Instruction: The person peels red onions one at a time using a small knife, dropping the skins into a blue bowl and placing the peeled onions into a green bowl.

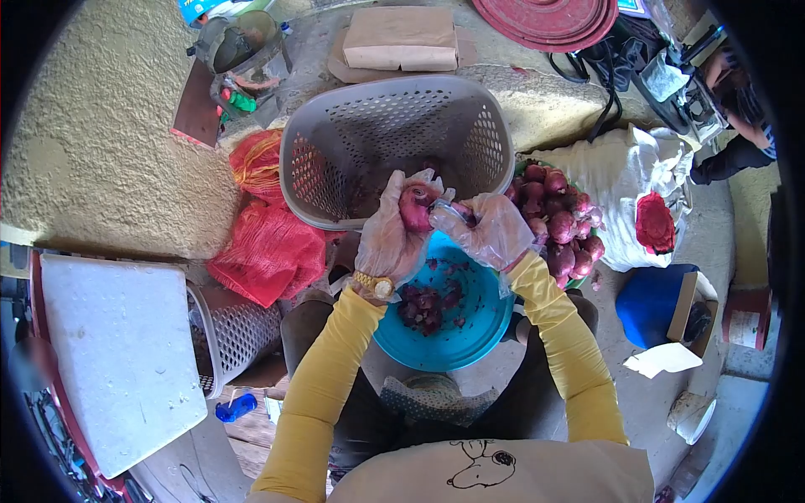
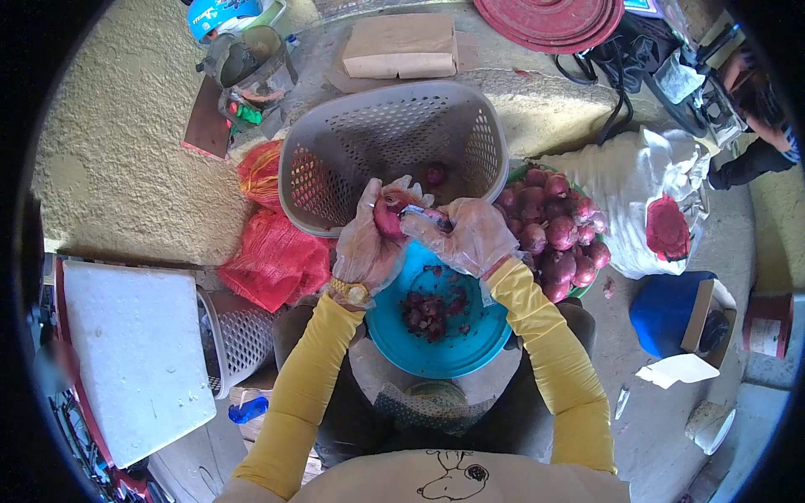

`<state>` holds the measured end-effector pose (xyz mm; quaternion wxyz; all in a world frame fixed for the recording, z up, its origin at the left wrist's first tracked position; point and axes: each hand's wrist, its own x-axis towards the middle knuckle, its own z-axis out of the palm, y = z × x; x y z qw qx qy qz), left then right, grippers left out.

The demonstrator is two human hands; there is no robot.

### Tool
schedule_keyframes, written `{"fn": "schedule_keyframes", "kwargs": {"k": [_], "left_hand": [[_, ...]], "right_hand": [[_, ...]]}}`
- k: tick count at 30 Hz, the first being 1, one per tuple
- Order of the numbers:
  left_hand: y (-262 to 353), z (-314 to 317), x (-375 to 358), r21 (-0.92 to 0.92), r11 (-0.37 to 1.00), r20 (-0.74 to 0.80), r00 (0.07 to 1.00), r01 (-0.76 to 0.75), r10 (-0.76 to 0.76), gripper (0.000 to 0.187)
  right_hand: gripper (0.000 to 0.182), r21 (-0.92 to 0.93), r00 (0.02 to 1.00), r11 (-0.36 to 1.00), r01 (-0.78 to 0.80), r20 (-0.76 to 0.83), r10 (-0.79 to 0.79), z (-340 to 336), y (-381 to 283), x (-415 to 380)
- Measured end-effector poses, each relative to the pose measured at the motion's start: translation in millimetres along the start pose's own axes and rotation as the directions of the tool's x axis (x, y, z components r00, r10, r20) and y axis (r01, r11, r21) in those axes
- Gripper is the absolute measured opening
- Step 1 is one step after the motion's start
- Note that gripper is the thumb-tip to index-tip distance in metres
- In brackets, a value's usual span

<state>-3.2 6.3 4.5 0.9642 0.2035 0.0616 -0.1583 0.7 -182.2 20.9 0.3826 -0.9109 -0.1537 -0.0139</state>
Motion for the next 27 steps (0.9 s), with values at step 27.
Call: {"fn": "schedule_keyframes", "kwargs": {"k": [27], "left_hand": [[17.1,-4.7,-5.5,-0.124,0.992,-0.135,0.99,0.033,-0.049,0.047]], "right_hand": [[0.061,-0.133,0.916,0.963,0.234,0.361,-0.173,-17.2,-5.7,-15.5]]}}
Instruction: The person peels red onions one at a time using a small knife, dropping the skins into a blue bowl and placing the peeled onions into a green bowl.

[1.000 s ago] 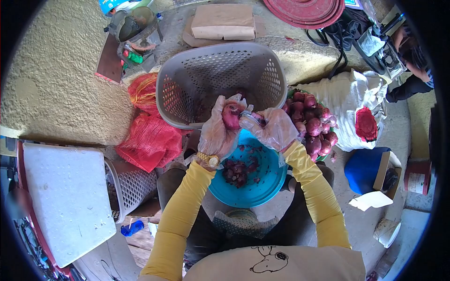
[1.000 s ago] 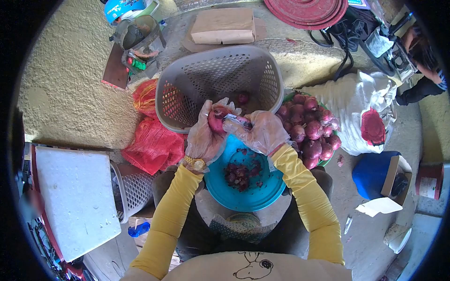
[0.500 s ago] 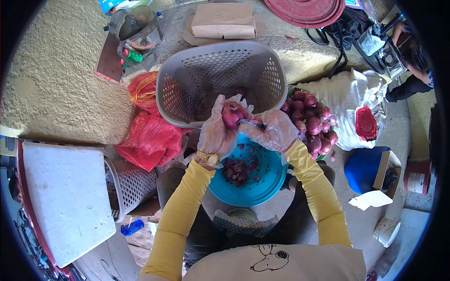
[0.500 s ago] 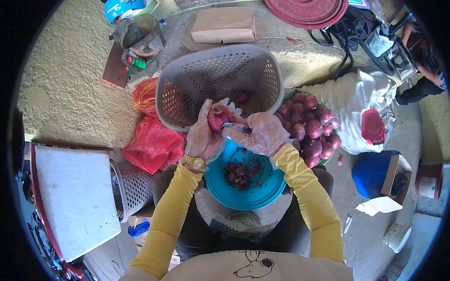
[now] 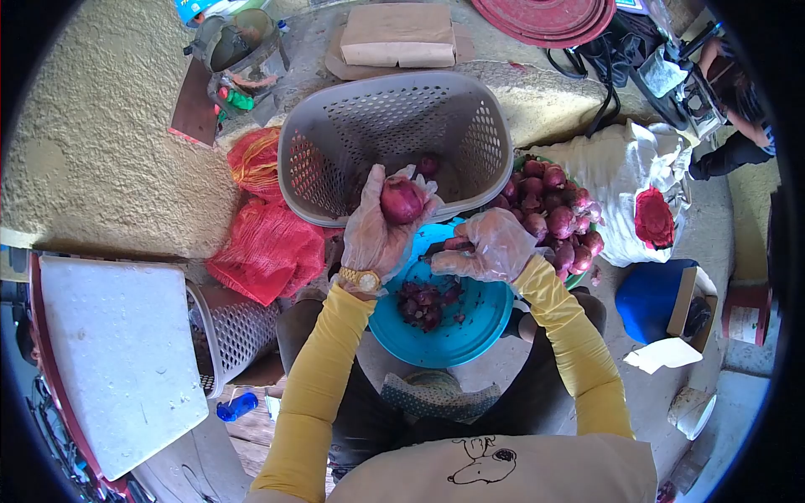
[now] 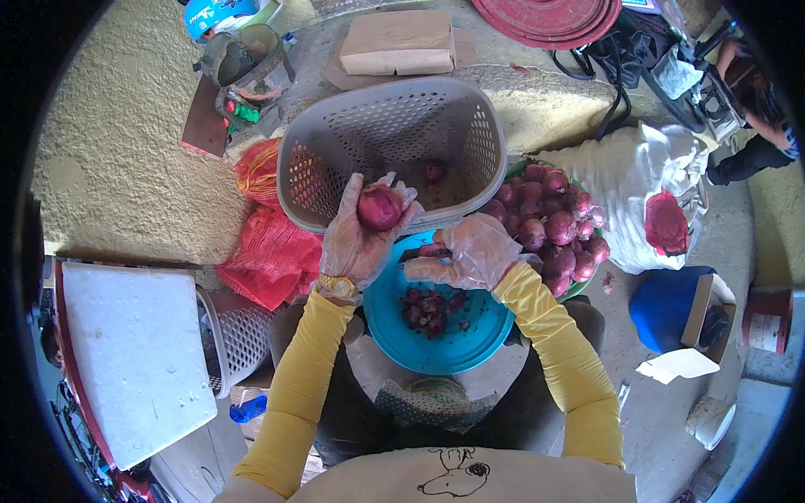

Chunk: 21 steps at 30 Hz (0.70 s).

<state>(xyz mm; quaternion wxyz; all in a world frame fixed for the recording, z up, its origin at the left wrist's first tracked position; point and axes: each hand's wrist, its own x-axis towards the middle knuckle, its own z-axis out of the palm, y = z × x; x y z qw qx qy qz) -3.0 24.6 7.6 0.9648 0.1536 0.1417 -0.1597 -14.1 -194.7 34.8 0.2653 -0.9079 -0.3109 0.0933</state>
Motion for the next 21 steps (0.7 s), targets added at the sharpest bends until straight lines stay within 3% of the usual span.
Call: {"fn": "schedule_keyframes", "kwargs": {"k": [2,3,5,6,9,12,14,17,21], "left_hand": [[0.0,-5.6,0.0,-0.025,1.0,0.019,1.0,0.018,-0.018,0.048],[-1.5,-3.0,-1.3,-0.028,0.999,0.02,1.0,0.019,-0.018,0.048],[-4.7,3.0,-4.7,0.014,0.998,-0.011,0.998,0.062,-0.062,0.049],[-6.5,2.2,-4.6,0.017,0.998,-0.013,0.998,0.064,-0.064,0.049],[-12.2,3.4,-1.8,0.047,0.998,-0.014,0.999,0.048,-0.047,0.049],[-14.7,7.0,-1.3,0.068,0.996,0.01,0.999,0.051,-0.052,0.047],[-16.5,2.8,2.0,-0.078,0.992,0.026,0.995,0.102,-0.1,0.046],[-15.4,0.4,1.1,0.019,0.996,0.091,0.992,0.091,-0.092,0.046],[-18.6,4.0,2.6,0.018,0.997,0.029,0.997,0.074,-0.075,0.046]], "right_hand": [[0.057,0.095,0.964,0.995,0.04,-0.265,-0.014,7.4,2.7,-3.2],[0.057,0.093,0.965,0.995,0.039,-0.262,-0.013,6.8,1.4,-2.2],[0.061,0.212,0.909,0.97,-0.116,-0.371,0.19,6.4,-3.9,2.0],[0.062,0.168,0.906,0.98,-0.111,-0.389,0.169,4.5,-3.7,4.4],[0.06,0.038,0.915,0.989,-0.14,-0.378,0.144,3.7,-2.2,10.7],[0.06,0.025,0.932,0.988,-0.154,-0.328,0.153,-2.9,-10.4,12.8],[0.063,0.019,0.924,0.992,-0.129,-0.36,0.127,2.5,-5.4,13.0],[0.067,0.023,0.916,0.994,-0.105,-0.387,0.106,6.2,-4.0,13.2],[0.058,0.014,0.921,0.995,-0.101,-0.376,0.099,6.9,-1.6,14.0]]}}
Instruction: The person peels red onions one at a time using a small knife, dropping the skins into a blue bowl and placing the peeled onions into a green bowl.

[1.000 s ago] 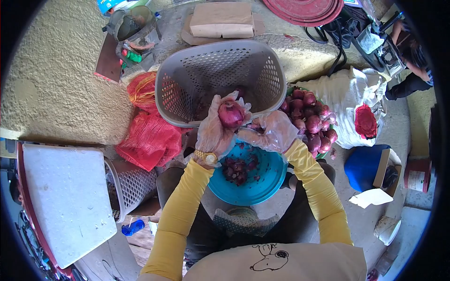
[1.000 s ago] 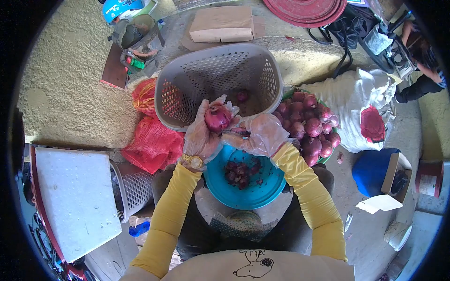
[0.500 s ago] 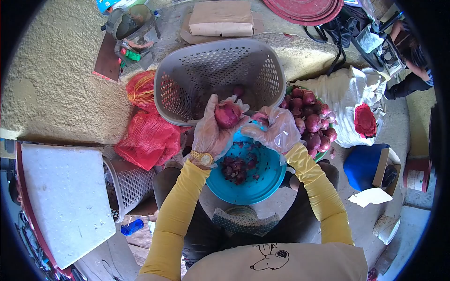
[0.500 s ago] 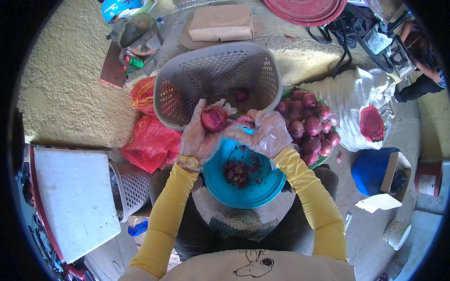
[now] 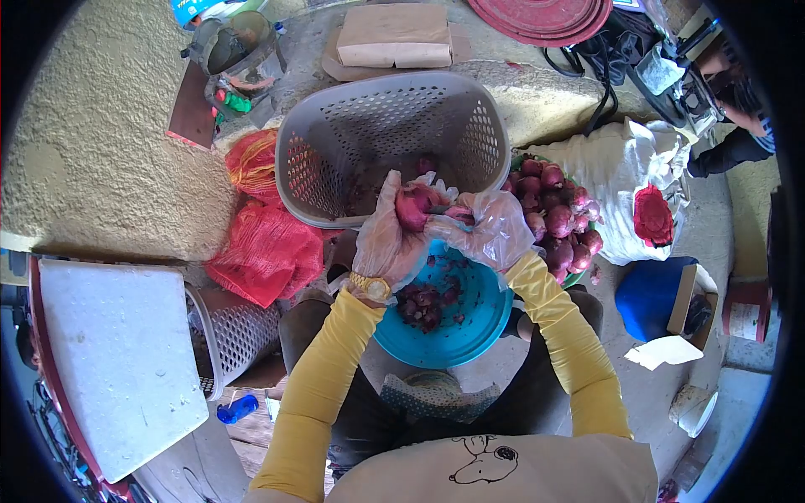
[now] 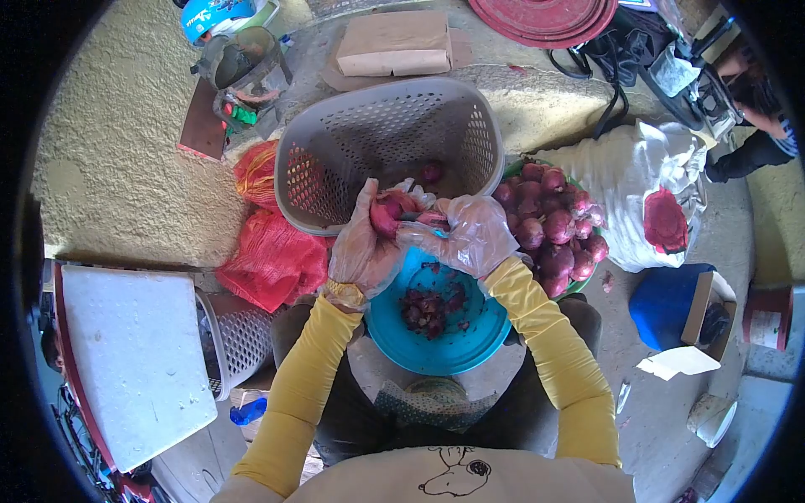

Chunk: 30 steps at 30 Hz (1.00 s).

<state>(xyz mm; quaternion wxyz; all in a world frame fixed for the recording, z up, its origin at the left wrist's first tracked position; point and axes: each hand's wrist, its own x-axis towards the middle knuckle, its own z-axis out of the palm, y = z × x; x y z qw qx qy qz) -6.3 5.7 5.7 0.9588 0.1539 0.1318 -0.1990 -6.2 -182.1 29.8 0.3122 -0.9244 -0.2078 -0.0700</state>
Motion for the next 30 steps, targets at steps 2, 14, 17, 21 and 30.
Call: {"fn": "schedule_keyframes", "kwargs": {"k": [2,14,17,21,30], "left_hand": [[-1.7,0.2,-1.2,-0.021,1.0,0.011,1.0,-0.014,0.014,0.046],[-3.1,7.5,-1.9,0.084,0.996,0.153,0.988,-0.015,0.002,0.041],[-0.6,10.0,-4.4,0.14,0.989,0.139,0.99,-0.036,0.016,0.04],[5.4,5.0,-3.5,0.192,0.978,0.073,0.995,-0.085,0.072,0.04],[23.3,4.9,-11.8,0.182,0.975,0.077,0.99,-0.129,0.117,0.047]], "right_hand": [[0.057,-0.026,0.999,0.999,0.037,-0.029,-0.038,1.4,1.3,0.3],[0.043,0.242,0.991,0.964,-0.11,0.107,0.087,-6.8,13.1,-5.3],[0.043,0.23,0.996,0.972,0.041,0.067,-0.058,-7.5,2.9,-4.6],[0.048,0.146,0.936,0.984,0.1,0.321,-0.142,-10.7,-3.0,-8.3],[0.072,-0.213,0.873,0.961,0.179,0.485,-0.054,28.2,20.5,-37.1]]}}
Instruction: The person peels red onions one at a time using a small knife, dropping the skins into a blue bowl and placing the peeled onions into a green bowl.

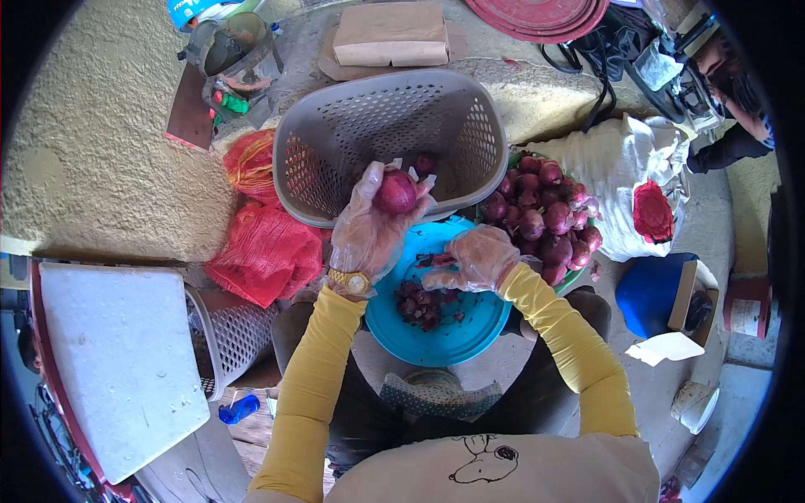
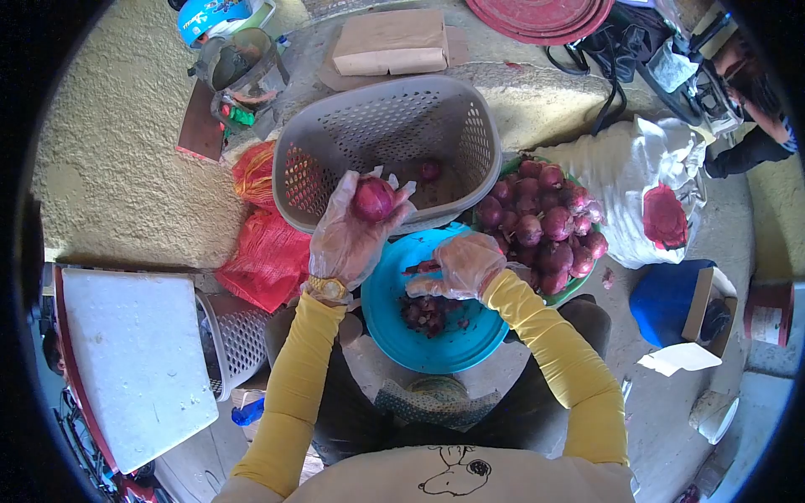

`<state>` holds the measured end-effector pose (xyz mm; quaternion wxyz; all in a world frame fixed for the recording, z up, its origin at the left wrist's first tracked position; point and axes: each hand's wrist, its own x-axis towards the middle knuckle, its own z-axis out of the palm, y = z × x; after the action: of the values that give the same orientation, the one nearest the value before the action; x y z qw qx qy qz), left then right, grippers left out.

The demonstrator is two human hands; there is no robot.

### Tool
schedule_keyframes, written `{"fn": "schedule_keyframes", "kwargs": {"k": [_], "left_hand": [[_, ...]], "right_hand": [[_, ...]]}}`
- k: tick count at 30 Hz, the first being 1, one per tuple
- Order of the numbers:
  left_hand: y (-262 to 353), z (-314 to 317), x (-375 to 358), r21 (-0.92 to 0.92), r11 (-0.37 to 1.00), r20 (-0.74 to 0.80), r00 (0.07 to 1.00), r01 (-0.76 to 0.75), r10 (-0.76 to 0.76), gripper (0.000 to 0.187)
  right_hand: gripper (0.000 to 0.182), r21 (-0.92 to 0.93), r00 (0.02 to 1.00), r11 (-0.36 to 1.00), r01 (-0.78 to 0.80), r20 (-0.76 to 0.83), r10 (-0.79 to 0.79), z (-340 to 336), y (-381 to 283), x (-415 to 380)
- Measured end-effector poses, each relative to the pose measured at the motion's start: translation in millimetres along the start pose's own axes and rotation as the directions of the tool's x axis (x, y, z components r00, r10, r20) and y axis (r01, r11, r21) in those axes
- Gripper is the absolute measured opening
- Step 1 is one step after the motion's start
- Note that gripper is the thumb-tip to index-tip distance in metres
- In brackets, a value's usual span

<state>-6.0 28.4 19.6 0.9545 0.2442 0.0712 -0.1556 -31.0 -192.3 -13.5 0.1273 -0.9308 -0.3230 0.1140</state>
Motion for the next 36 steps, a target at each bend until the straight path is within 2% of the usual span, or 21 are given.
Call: {"fn": "schedule_keyframes", "kwargs": {"k": [2,5,7,10,14,17,19,20,21,22,24,26,30,32,36], "left_hand": [[1.9,-3.0,2.6,-0.185,0.979,-0.03,0.996,0.08,-0.087,0.047],[-2.4,-5.6,3.3,-0.213,0.975,-0.012,0.998,0.063,-0.067,0.049],[-3.4,-9.0,4.4,-0.192,0.98,-0.017,0.998,0.05,-0.054,0.045],[-0.7,-5.3,3.4,-0.165,0.985,-0.043,0.998,0.045,-0.052,0.039],[0.4,-7.8,2.9,-0.204,0.973,-0.029,0.993,0.104,-0.113,0.033],[-1.8,-4.3,2.2,-0.223,0.969,-0.072,0.99,0.102,-0.121,0.034],[-5.2,-7.6,3.4,-0.219,0.972,-0.055,0.994,0.081,-0.095,0.036],[-7.0,-10.1,4.5,-0.215,0.975,-0.039,0.997,0.059,-0.069,0.037],[-9.1,-11.9,5.8,-0.215,0.975,-0.039,0.997,0.059,-0.069,0.037],[-11.4,-13.3,7.4,-0.18,0.983,-0.018,0.999,0.037,-0.041,0.038],[-16.1,-13.5,10.1,-0.147,0.989,0.006,1.0,0.014,-0.014,0.04],[-19.9,-12.2,11.1,-0.01,0.999,0.057,0.997,-0.05,0.05,0.041],[-27.4,-15.0,14.7,-0.006,0.997,0.056,0.996,-0.071,0.071,0.041],[-27.7,-12.8,12.6,-0.014,0.999,0.029,0.999,-0.036,0.036,0.041],[-28.5,-15.0,14.1,0.015,0.999,0.033,0.999,-0.042,0.042,0.041]], "right_hand": [[0.073,-0.006,0.999,0.999,-0.035,-0.004,0.035,-1.2,0.5,1.3],[0.076,0.011,0.996,0.996,-0.089,-0.001,0.089,-2.2,2.5,4.1],[0.078,-0.077,0.988,0.985,-0.153,-0.022,0.151,-1.2,1.3,6.5],[0.08,-0.166,0.991,0.981,-0.104,-0.098,0.089,0.6,6.2,5.1],[0.081,-0.111,0.997,0.993,-0.026,-0.07,0.018,-10.6,3.4,3.8],[0.081,-0.001,1.0,1.0,-0.008,-0.029,0.008,-20.5,1.3,4.8],[0.073,0.218,0.99,0.976,0.009,-0.14,0.022,-28.1,1.1,5.3],[0.073,0.218,0.99,0.976,0.01,-0.14,0.021,-34.5,-1.1,4.3],[0.067,0.493,0.982,0.87,-0.033,-0.147,0.121,-48.4,-8.9,3.5],[0.062,0.725,0.968,0.686,-0.061,-0.125,0.218,-55.6,-13.8,4.0],[0.057,0.683,0.956,0.724,-0.096,-0.14,0.259,-50.7,-10.8,10.1],[0.059,0.637,0.92,0.769,-0.056,-0.266,0.288,-46.3,-9.2,13.9],[0.064,0.625,0.911,0.775,-0.087,-0.264,0.316,-59.3,-17.3,15.5],[0.068,0.541,0.903,0.831,-0.128,-0.283,0.323,-52.8,-14.0,17.4],[0.07,0.494,0.9,0.854,-0.163,-0.281,0.335,-52.3,-12.8,18.6]]}}
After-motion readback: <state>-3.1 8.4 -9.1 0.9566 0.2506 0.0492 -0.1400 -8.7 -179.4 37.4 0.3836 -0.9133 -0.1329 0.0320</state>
